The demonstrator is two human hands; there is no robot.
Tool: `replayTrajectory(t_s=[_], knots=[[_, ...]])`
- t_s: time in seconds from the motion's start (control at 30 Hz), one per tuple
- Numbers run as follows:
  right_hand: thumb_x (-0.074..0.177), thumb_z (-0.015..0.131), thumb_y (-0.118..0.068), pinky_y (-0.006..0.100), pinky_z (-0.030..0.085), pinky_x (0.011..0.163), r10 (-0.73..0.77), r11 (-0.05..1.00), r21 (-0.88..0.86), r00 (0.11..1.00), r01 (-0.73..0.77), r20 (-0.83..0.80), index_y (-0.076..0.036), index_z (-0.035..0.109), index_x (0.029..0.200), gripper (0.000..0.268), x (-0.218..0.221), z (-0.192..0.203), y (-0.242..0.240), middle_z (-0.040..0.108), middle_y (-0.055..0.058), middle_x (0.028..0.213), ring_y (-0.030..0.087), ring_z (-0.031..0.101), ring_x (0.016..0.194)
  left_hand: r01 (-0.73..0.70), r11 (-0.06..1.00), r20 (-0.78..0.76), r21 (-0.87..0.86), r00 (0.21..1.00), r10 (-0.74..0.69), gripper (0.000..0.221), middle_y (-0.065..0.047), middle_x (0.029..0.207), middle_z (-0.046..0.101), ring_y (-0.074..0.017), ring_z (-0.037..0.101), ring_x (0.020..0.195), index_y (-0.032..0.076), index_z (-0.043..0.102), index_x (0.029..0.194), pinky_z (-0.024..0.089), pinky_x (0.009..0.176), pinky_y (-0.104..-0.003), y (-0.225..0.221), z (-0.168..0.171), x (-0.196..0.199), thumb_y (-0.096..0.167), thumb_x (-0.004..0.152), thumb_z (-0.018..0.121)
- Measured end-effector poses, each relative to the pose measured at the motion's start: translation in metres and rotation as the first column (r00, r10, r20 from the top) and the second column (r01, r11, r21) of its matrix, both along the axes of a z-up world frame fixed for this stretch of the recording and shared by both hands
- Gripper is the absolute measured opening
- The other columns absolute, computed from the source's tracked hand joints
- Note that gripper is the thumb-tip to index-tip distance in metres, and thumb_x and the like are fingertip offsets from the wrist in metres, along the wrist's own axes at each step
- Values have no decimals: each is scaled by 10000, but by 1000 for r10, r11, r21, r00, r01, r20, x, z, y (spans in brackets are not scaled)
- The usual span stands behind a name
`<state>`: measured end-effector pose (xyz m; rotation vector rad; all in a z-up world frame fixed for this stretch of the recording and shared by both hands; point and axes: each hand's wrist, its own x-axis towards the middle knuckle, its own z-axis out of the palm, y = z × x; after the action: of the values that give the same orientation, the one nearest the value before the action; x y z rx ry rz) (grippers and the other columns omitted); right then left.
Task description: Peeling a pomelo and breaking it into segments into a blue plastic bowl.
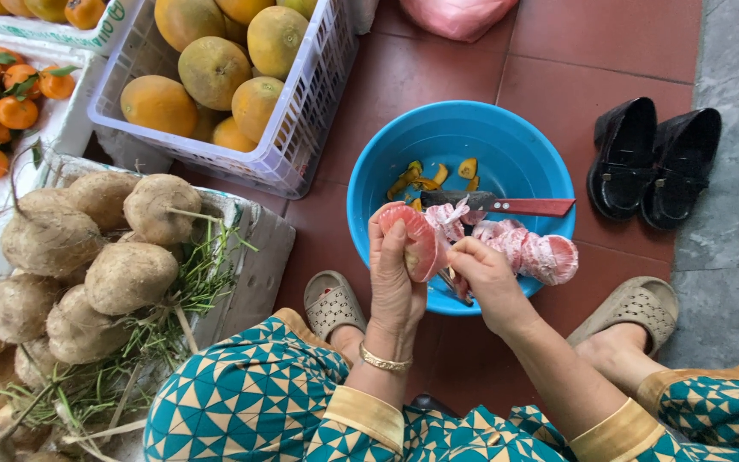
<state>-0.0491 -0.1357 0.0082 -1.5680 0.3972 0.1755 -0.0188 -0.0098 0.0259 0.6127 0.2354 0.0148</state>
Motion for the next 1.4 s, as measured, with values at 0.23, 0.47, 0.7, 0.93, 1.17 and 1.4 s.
replayTrajectory(t_s=[0.23,0.47,0.7,0.93,1.17,1.4], knots=[[963,616,-529,304,550,547,30,887,454,971,82,-235,-103,641,998,428,-6,4,5,671,121,784,207,659,659,-132,991,-39,-14,991,132,433,-83,916,718,-142,728,798,144,581,1296,605,714,-283,-2,-26,6,214,910,764],[900,793,-85,216,532,588,-92,972,228,979,50,180,-45,703,909,99,-4,39,35,697,65,766,99,618,655,-132,987,-129,91,981,143,797,-73,1298,640,-193,624,1148,208,490,1526,565,1004,-382,-13,-8,-4,233,809,837],[879,789,-3,284,571,711,73,991,88,949,-104,306,-22,744,951,87,1,22,6,733,57,827,96,622,745,-152,988,-310,25,938,153,617,-57,1173,630,-159,652,1037,149,559,1471,601,909,-324,-5,-7,9,160,892,775],[869,793,-126,346,474,709,127,852,-524,968,5,216,-78,730,875,80,55,11,-59,624,92,663,171,564,684,134,960,-275,-246,940,-202,560,-218,908,661,-261,666,649,192,562,1440,406,455,-201,14,-26,14,254,925,773],[889,749,-302,439,506,756,428,561,-808,899,-183,93,-164,709,899,144,67,16,-49,664,85,846,285,676,861,16,986,-305,-163,950,-66,479,-54,1119,679,-181,660,989,197,627,1397,562,805,-303,4,7,12,472,1007,595],[851,790,-80,301,588,771,318,944,-151,931,-294,180,-86,609,1426,603,33,28,-29,631,113,1063,158,682,885,112,994,-251,5,962,-107,526,-78,1135,649,-229,681,1025,173,571,1449,613,769,-354,2,-8,10,178,923,579]])
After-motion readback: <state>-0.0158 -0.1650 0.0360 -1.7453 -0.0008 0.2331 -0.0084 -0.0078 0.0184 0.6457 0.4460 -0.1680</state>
